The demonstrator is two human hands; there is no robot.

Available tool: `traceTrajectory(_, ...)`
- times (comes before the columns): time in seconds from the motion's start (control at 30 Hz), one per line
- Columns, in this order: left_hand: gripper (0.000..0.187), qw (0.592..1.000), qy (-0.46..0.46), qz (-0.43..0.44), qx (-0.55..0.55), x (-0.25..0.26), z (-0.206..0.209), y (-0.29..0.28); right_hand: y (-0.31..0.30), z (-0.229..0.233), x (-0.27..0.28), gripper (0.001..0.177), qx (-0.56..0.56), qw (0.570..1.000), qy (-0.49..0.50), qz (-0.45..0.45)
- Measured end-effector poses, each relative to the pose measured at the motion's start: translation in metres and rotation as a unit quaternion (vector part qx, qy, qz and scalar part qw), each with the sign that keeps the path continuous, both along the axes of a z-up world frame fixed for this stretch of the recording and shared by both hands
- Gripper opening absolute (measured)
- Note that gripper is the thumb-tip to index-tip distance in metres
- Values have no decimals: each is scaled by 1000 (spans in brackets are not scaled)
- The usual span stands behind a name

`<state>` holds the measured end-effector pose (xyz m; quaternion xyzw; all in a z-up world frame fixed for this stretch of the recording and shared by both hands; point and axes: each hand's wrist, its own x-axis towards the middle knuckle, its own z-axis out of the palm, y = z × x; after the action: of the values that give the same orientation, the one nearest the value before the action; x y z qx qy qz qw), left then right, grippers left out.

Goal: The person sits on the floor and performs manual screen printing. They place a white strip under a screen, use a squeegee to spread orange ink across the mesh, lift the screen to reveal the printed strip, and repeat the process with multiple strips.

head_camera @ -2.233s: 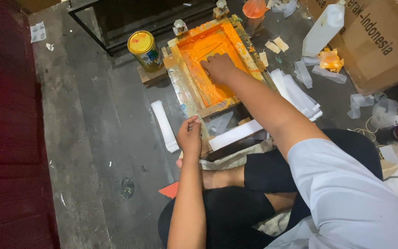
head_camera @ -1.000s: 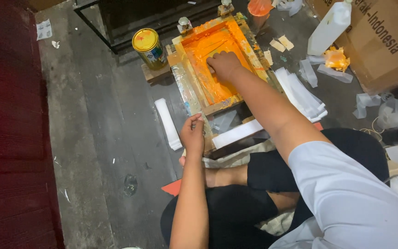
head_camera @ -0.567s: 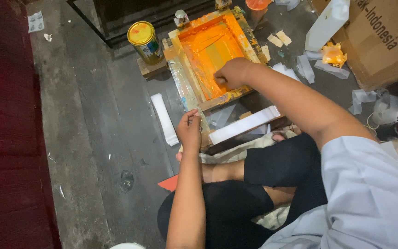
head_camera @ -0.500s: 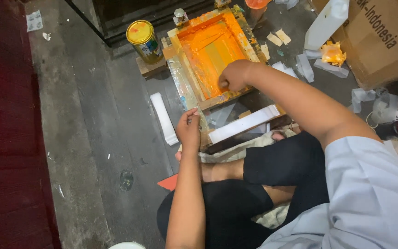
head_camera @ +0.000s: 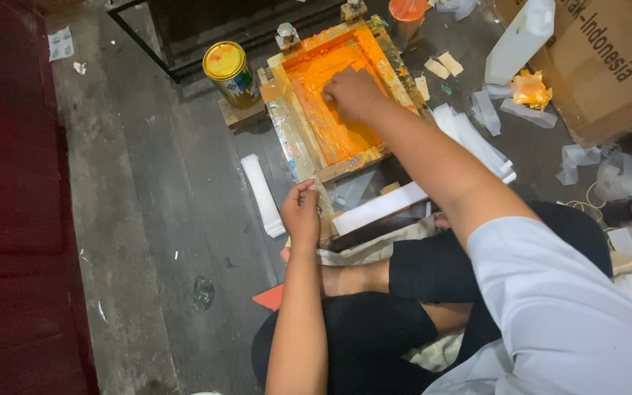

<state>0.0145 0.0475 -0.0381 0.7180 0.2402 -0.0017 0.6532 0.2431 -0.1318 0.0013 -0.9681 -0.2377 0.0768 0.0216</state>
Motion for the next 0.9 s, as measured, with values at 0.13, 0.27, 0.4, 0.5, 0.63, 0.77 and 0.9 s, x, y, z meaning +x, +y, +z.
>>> traceTrajectory(0.13, 23, 997, -56, 26, -55, 2, -10, 2, 1, -36, 5, 46, -21, 1000, -7, -19)
traceTrajectory(0.27, 23, 996, -60, 26, -56, 5, -22, 3, 1, -29, 0, 31, -31, 999, 2, -11)
traceTrajectory(0.4, 23, 996, -70, 22, -53, 3, -22, 3, -2, -6, -21, 24, -73, 996, 54, 10)
traceTrajectory(0.5, 25, 996, -65, 19, -58, 1, -15, 2, -7, 20, -46, 22, -109, 986, 119, 37)
traceTrajectory(0.63, 26, 996, -66, 19, -63, -1, -9, 1, -10, 43, -68, 34, -130, 973, 185, 48)
traceTrajectory(0.77, 26, 996, -66, 18, -49, 0, -13, 2, -14, 29, -64, 39, -149, 951, 264, 63)
traceTrajectory(0.9, 26, 997, -64, 22, -47, -1, -12, 2, -13, 29, -56, 43, -126, 946, 296, 48)
